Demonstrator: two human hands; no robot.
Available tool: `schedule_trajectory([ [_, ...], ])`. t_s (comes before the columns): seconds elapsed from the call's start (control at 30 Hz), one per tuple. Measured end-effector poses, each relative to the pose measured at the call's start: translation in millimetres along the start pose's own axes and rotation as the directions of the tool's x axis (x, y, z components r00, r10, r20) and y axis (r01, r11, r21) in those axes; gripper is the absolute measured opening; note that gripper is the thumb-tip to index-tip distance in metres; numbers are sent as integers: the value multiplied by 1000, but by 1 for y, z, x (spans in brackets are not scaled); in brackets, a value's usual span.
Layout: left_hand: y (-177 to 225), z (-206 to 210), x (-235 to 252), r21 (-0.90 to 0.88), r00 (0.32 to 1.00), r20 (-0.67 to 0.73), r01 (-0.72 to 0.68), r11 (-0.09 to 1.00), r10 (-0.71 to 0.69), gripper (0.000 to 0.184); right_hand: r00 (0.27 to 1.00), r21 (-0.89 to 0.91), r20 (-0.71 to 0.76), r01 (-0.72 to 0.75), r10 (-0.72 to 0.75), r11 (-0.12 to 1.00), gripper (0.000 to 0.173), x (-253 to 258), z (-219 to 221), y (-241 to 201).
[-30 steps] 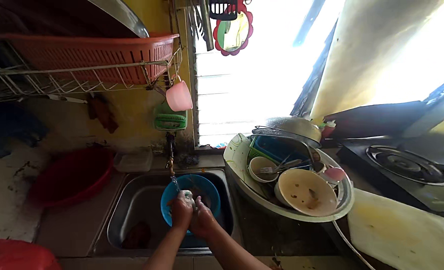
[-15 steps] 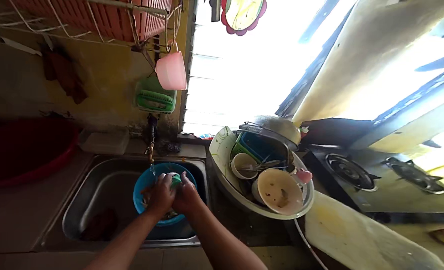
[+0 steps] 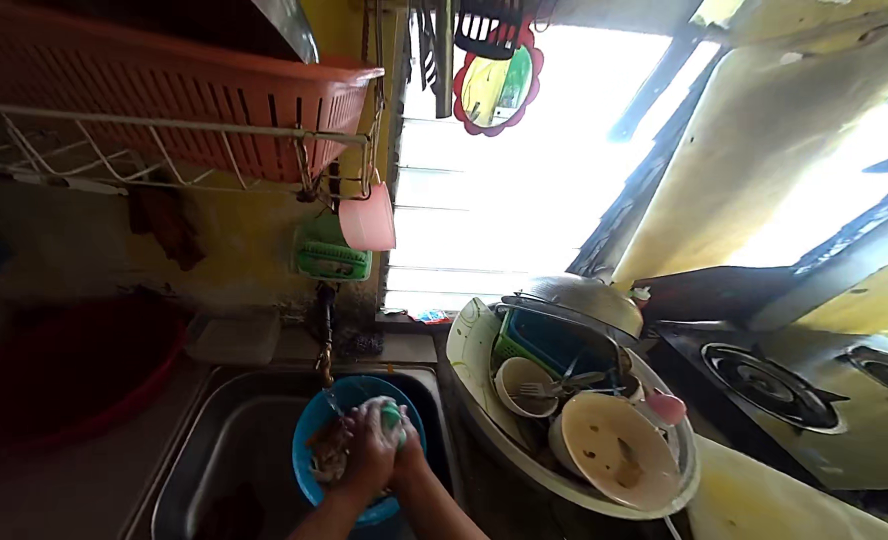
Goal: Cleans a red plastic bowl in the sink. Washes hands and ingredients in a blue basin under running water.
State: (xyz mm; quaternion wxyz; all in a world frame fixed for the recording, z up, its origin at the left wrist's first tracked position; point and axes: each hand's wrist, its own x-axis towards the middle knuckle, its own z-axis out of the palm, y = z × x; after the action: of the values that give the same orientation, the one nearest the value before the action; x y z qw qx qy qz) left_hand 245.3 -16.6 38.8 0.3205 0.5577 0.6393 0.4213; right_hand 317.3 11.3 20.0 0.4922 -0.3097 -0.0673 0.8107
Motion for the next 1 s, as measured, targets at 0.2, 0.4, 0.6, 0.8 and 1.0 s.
schedule_trajectory([
  [0.2,-27,-13,15,329,991,74,-130,935,111,33,992,53,69,-107,104,993,51,-3,-7,17],
  [0.4,-43,-7,5,542,966,-173,-71,838,193,46,982,-40,-30,-185,184,982,43,-21,15,28],
  [0.6,-58,-5,-5,270,932,-157,-279,922,328,35,971,-126,-168,-190,167,974,40,-65,105,-18],
  [0.8,-51,-52,22,58,788,-339,-528,847,514,29,946,-41,-214,-258,244,965,23,-4,36,25],
  [1.0,-39,-186,147,107,711,-702,72,992,25,37,972,-237,-71,-233,223,943,7,72,-25,60],
])
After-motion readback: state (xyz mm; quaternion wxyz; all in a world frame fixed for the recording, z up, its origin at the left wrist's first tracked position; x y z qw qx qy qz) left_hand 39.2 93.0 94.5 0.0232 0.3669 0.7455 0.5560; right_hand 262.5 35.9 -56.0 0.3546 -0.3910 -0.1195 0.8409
